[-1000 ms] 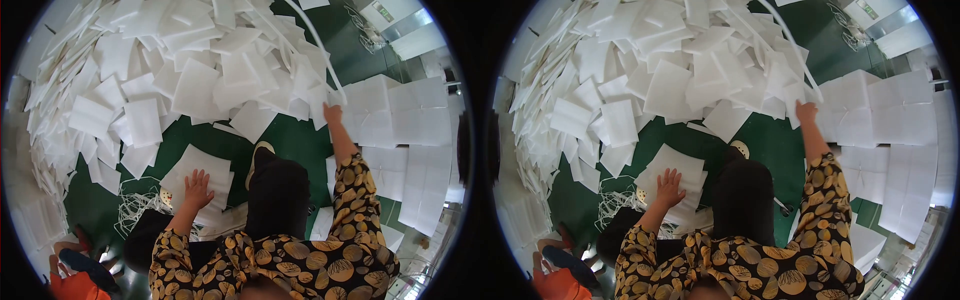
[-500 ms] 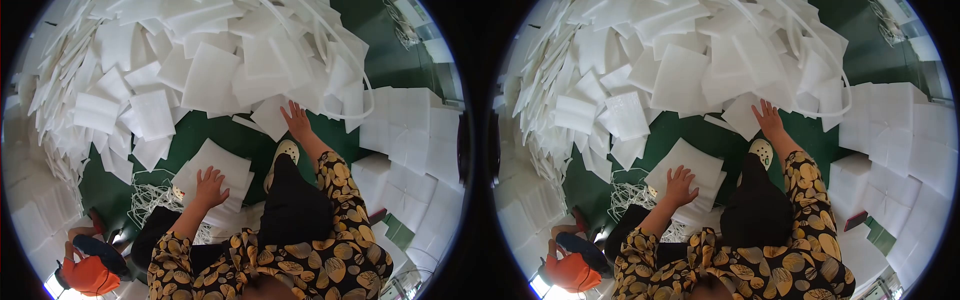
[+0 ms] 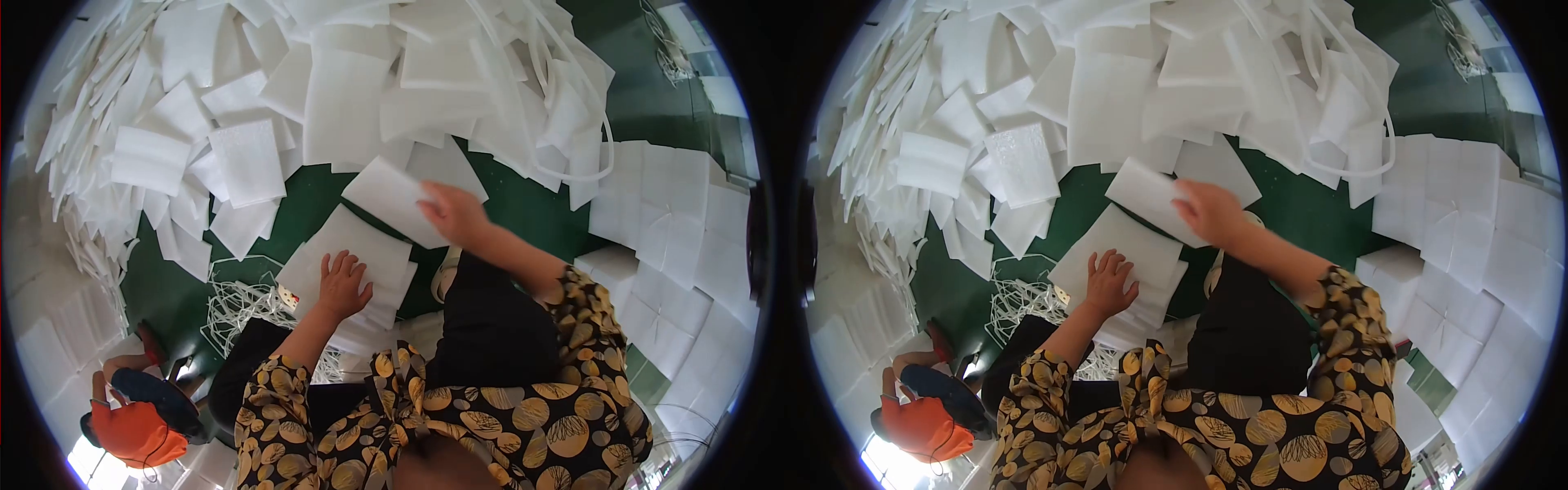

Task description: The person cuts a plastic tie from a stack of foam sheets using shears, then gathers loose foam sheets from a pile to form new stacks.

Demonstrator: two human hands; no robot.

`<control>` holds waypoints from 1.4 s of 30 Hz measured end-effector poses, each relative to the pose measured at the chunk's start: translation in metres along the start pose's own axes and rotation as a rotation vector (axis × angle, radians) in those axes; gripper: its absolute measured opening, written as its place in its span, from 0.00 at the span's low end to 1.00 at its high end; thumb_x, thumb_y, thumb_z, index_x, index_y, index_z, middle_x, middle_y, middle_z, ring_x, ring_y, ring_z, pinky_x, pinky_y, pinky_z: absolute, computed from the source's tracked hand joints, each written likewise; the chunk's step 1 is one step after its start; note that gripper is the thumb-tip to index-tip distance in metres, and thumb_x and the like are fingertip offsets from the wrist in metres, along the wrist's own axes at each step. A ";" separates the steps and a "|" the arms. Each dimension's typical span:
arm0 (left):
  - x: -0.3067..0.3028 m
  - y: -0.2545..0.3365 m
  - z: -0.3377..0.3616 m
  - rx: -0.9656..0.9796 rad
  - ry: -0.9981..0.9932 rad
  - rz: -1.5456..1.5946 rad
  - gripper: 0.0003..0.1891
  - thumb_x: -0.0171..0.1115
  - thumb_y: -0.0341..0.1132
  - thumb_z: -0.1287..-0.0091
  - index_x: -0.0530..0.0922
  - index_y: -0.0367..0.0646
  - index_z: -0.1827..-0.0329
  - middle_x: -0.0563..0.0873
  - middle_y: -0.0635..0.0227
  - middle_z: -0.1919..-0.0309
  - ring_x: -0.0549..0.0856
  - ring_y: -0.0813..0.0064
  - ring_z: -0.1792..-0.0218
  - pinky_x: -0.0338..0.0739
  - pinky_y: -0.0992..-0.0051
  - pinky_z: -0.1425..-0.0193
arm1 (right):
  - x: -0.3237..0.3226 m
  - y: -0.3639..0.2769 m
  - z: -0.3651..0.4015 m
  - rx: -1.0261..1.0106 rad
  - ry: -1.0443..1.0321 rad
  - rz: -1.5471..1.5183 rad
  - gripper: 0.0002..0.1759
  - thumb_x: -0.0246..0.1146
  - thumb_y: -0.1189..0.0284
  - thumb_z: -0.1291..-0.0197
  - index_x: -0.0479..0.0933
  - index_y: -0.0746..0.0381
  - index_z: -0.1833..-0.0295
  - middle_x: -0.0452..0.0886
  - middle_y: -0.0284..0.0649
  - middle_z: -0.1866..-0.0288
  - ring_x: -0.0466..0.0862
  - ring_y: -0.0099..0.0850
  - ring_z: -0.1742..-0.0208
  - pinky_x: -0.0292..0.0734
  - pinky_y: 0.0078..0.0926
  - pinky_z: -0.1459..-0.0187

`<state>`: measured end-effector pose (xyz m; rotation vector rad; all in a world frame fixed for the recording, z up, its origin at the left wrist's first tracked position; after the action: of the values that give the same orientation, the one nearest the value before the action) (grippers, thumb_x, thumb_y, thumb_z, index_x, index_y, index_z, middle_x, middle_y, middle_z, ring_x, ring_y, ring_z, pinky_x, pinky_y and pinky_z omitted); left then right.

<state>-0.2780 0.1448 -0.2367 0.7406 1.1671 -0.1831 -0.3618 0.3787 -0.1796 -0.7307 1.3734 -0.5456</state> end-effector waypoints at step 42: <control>-0.121 -0.031 -0.073 -0.528 0.239 1.640 0.27 0.60 0.37 0.33 0.65 0.35 0.34 0.76 0.60 0.42 0.77 0.66 0.42 0.76 0.67 0.41 | 0.079 0.091 0.034 1.022 -0.167 -0.908 0.28 0.58 0.50 0.36 0.75 0.62 0.42 0.81 0.42 0.49 0.81 0.38 0.49 0.77 0.38 0.54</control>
<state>-0.3985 0.1376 -0.1571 1.0250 0.4709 1.5402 -0.3242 0.3872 -0.2989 -0.4729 0.3884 -1.6887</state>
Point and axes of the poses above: each hand's wrist, its own z-axis away from the middle knuckle, its own x-axis out of the palm, y = z × x, the point moved 8 cm from there along -z, towards the middle knuckle
